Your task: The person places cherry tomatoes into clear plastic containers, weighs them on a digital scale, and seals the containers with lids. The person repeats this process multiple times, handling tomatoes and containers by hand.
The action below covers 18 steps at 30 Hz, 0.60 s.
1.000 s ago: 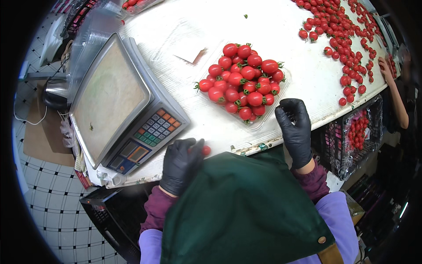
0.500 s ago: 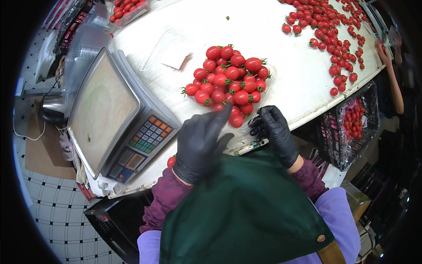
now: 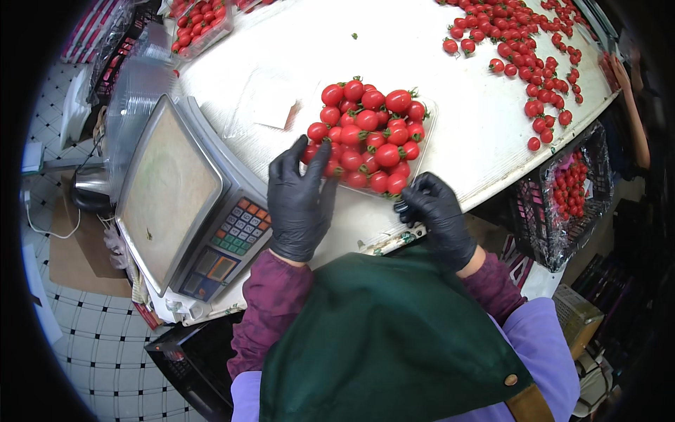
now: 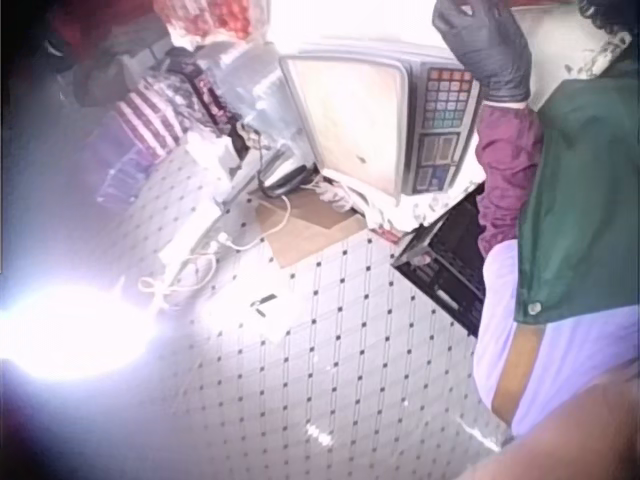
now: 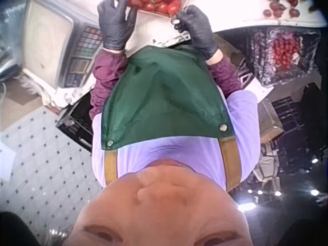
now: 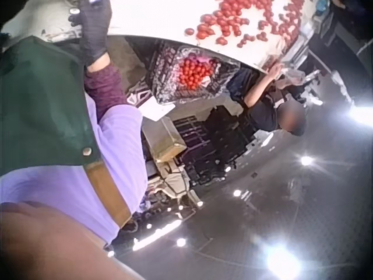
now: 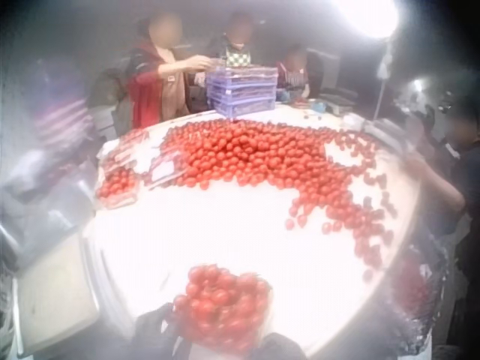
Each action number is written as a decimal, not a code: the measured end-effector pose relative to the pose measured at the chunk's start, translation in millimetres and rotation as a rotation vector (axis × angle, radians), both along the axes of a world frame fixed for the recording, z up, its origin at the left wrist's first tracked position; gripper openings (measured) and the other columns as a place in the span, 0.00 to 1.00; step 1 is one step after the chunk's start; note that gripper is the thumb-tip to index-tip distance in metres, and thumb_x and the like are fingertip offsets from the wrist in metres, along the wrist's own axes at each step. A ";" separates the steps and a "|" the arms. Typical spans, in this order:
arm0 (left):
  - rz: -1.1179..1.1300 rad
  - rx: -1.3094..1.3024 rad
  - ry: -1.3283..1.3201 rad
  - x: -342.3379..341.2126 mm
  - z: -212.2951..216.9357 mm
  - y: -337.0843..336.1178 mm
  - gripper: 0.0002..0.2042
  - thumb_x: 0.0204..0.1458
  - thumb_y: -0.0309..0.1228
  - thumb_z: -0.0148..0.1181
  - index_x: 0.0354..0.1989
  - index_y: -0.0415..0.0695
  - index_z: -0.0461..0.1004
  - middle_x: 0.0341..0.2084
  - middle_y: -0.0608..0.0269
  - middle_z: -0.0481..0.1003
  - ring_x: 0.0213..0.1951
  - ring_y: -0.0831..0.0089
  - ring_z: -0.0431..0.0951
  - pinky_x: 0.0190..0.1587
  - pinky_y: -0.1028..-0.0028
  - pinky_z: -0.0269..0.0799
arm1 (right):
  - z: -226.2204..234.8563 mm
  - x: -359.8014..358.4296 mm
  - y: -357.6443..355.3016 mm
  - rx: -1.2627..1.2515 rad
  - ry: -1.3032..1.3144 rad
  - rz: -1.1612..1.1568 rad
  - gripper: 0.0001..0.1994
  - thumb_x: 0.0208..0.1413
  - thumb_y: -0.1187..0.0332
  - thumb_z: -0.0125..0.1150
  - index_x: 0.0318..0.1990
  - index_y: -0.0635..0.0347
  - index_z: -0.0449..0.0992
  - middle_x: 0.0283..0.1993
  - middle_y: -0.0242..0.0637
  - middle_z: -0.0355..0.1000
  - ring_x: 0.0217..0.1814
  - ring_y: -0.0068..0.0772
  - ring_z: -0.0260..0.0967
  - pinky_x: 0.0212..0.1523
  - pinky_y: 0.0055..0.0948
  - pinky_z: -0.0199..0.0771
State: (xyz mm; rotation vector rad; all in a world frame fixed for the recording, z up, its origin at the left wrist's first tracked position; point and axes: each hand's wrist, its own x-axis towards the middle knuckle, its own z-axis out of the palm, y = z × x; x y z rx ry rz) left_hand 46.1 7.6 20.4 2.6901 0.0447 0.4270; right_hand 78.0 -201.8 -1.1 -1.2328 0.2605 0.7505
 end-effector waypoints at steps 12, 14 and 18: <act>-0.172 -0.452 -0.006 59.8 13.7 -31.8 0.24 0.43 0.20 0.61 0.53 0.46 0.69 0.29 0.62 0.71 0.30 0.75 0.70 0.36 0.76 0.68 | -4.7 52.8 -60.3 -0.050 -0.142 -0.377 0.14 0.57 0.63 0.53 0.46 0.60 0.65 0.32 0.34 0.70 0.31 0.25 0.70 0.29 0.21 0.71; -0.201 -0.417 0.003 82.5 7.8 -25.8 0.26 0.44 0.20 0.61 0.55 0.50 0.67 0.33 0.64 0.70 0.32 0.76 0.69 0.36 0.78 0.68 | -4.0 42.0 -54.4 0.041 -0.027 -0.411 0.14 0.57 0.62 0.52 0.47 0.60 0.64 0.35 0.38 0.72 0.33 0.29 0.72 0.29 0.23 0.72; -0.177 -0.384 -0.052 108.5 -0.8 -13.5 0.28 0.44 0.20 0.61 0.56 0.53 0.65 0.39 0.66 0.70 0.36 0.77 0.69 0.38 0.77 0.67 | -6.3 30.4 -41.9 0.102 0.066 -0.383 0.13 0.58 0.62 0.50 0.46 0.58 0.63 0.37 0.42 0.72 0.35 0.31 0.72 0.31 0.25 0.72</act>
